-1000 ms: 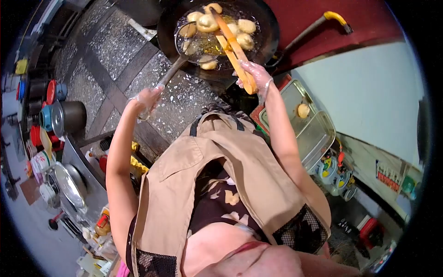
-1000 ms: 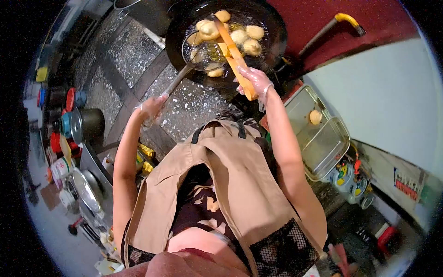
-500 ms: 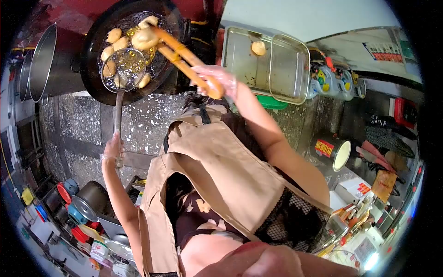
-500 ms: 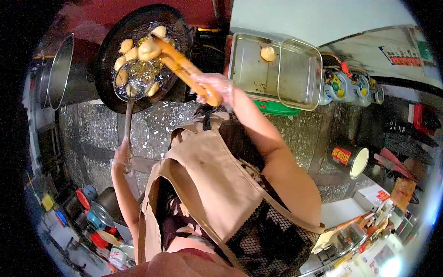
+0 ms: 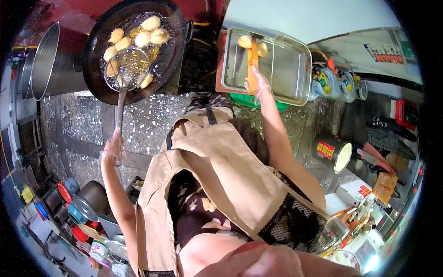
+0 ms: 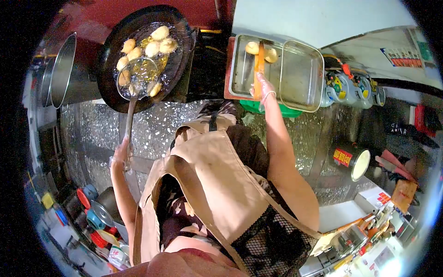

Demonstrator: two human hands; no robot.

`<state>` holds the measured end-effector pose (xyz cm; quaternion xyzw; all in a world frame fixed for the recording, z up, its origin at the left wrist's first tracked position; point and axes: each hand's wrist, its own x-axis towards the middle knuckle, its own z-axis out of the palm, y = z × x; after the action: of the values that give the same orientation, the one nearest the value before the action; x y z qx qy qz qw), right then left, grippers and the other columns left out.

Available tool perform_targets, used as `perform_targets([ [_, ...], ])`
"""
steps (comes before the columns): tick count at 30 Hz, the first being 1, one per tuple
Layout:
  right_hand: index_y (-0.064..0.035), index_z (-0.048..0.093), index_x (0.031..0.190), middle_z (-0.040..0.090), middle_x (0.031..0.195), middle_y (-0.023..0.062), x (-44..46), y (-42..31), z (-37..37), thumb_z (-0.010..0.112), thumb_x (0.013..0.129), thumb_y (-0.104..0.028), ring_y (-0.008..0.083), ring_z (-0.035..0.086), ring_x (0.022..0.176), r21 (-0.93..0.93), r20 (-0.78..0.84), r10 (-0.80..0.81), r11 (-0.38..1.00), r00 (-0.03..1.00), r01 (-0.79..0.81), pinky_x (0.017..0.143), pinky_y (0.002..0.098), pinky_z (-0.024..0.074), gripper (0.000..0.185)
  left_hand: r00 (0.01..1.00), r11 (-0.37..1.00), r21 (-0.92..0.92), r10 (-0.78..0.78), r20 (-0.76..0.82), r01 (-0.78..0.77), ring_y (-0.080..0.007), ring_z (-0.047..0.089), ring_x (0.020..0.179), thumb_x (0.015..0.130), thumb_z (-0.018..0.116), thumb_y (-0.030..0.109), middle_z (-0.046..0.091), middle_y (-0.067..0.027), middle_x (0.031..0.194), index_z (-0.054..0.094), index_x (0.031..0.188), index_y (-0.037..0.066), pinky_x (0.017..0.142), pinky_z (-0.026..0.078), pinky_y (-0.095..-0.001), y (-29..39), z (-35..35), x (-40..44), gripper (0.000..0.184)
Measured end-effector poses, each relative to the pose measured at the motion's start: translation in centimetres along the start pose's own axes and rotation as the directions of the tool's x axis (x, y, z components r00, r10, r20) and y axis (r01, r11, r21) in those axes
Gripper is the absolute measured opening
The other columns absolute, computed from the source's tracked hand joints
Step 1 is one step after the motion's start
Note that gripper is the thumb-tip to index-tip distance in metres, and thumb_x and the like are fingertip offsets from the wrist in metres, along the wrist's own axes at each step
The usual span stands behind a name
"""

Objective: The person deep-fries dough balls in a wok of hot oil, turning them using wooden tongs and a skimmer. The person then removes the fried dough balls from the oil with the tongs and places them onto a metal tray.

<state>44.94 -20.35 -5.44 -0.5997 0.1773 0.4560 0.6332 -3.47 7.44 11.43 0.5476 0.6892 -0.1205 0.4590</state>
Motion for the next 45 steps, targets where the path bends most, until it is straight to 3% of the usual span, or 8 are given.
perform_targets([
  [7, -0.0168, 0.045, 0.106, 0.048, 0.088, 0.0029, 1.5, 1.5, 1.2, 0.066, 0.07, -0.053, 0.0189, 0.049, 0.069, 0.091, 0.094, -0.005, 0.996, 0.996, -0.004, 0.055, 0.034, 0.0472, 0.056, 0.999, 0.986, 0.162, 0.039, -0.007, -0.037, -0.0177, 0.051, 0.059, 0.081, 0.04, 0.064, 0.055, -0.0047, 0.065, 0.062, 0.081, 0.005, 0.056, 0.04, -0.032, -1.5, -0.4, 1.6, 0.064],
  [10, -0.0198, 0.046, 0.104, 0.047, 0.09, 0.0, -4.5, 1.8, 3.7, 0.066, 0.072, -0.049, 0.0179, 0.048, 0.072, 0.393, -0.004, 0.108, 0.915, 0.994, -0.097, 0.056, 0.0314, 0.0455, 0.048, 0.994, 0.976, 0.192, 0.108, -0.002, -0.105, -0.0194, 0.054, 0.06, 0.081, 0.045, 0.062, 0.058, -0.0086, 0.068, 0.063, 0.081, 0.001, 0.056, 0.042, -0.034, -5.2, -0.1, 5.6, 0.063],
  [14, -0.0162, 0.048, 0.105, 0.046, 0.087, -0.0002, -10.8, 1.3, 9.9, 0.065, 0.075, -0.044, 0.0141, 0.048, 0.068, 0.242, -0.023, -0.126, 0.962, 0.992, 0.128, 0.054, 0.0285, 0.0444, 0.044, 1.0, 0.991, 0.131, 0.006, -0.024, -0.003, -0.0214, 0.056, 0.063, 0.081, 0.043, 0.063, 0.059, -0.011, 0.07, 0.062, 0.079, -0.001, 0.06, 0.043, -0.0359, -0.9, 0.4, 1.1, 0.067],
  [16, -0.0099, 0.048, 0.104, 0.049, 0.08, 0.0016, -12.1, 0.3, 12.0, 0.065, 0.078, -0.038, 0.0119, 0.05, 0.059, -0.102, 0.182, -0.21, 0.968, 0.961, 0.231, 0.049, 0.0245, 0.0425, 0.041, 1.0, 0.999, 0.037, -0.03, 0.0, 0.03, -0.0212, 0.056, 0.063, 0.082, 0.043, 0.063, 0.059, -0.0107, 0.069, 0.062, 0.079, -0.001, 0.06, 0.043, -0.0361, -0.7, 0.5, 0.8, 0.067],
  [22, -0.0011, 0.052, 0.114, 0.061, 0.088, 0.0083, -13.0, -2.5, 19.2, 0.071, 0.072, -0.039, 0.0162, 0.057, 0.081, -0.663, 0.592, -0.123, 0.487, 0.797, 0.568, 0.073, 0.0275, 0.0438, 0.06, 0.999, 0.999, -0.032, -0.007, 0.036, 0.008, -0.0146, 0.045, 0.05, 0.083, 0.044, 0.061, 0.051, -0.0053, 0.06, 0.059, 0.077, 0.001, 0.048, 0.037, -0.032, -1.3, 0.5, 1.4, 0.062],
  [27, -0.0063, 0.057, 0.104, 0.061, 0.098, 0.0167, -11.1, -4.9, 22.8, 0.068, 0.065, -0.047, 0.0329, 0.057, 0.092, -0.632, 0.68, 0.054, -0.463, 0.731, 0.622, 0.081, 0.0401, 0.0452, 0.058, 0.999, 1.0, 0.008, -0.031, 0.013, 0.031, -0.016, 0.048, 0.051, 0.082, 0.046, 0.061, 0.054, -0.0065, 0.063, 0.06, 0.076, -0.001, 0.048, 0.038, -0.0323, 0.0, 0.2, -0.1, 0.063],
  [30, -0.0052, 0.057, 0.105, 0.061, 0.098, 0.0165, -10.7, -6.1, 24.8, 0.067, 0.066, -0.046, 0.0319, 0.057, 0.093, -0.553, 0.646, 0.233, -0.513, 0.726, 0.657, 0.082, 0.0399, 0.0452, 0.057, 1.0, 1.0, 0.02, 0.021, 0.004, -0.021, -0.0167, 0.049, 0.051, 0.081, 0.048, 0.061, 0.054, -0.0064, 0.062, 0.06, 0.074, -0.001, 0.047, 0.039, -0.0333, -0.7, 0.3, 0.8, 0.063],
  [45, -0.0014, 0.058, 0.102, 0.061, 0.098, 0.018, -8.8, -6.0, 27.1, 0.067, 0.068, -0.043, 0.0307, 0.058, 0.094, -0.525, 0.648, 0.266, -0.523, 0.714, 0.671, 0.082, 0.0388, 0.0452, 0.055, 0.999, 0.995, -0.097, -0.019, 0.051, 0.024, -0.0145, 0.046, 0.047, 0.081, 0.05, 0.058, 0.05, -0.0043, 0.059, 0.055, 0.075, 0.001, 0.041, 0.039, -0.033, -1.5, 1.2, 1.2, 0.057],
])
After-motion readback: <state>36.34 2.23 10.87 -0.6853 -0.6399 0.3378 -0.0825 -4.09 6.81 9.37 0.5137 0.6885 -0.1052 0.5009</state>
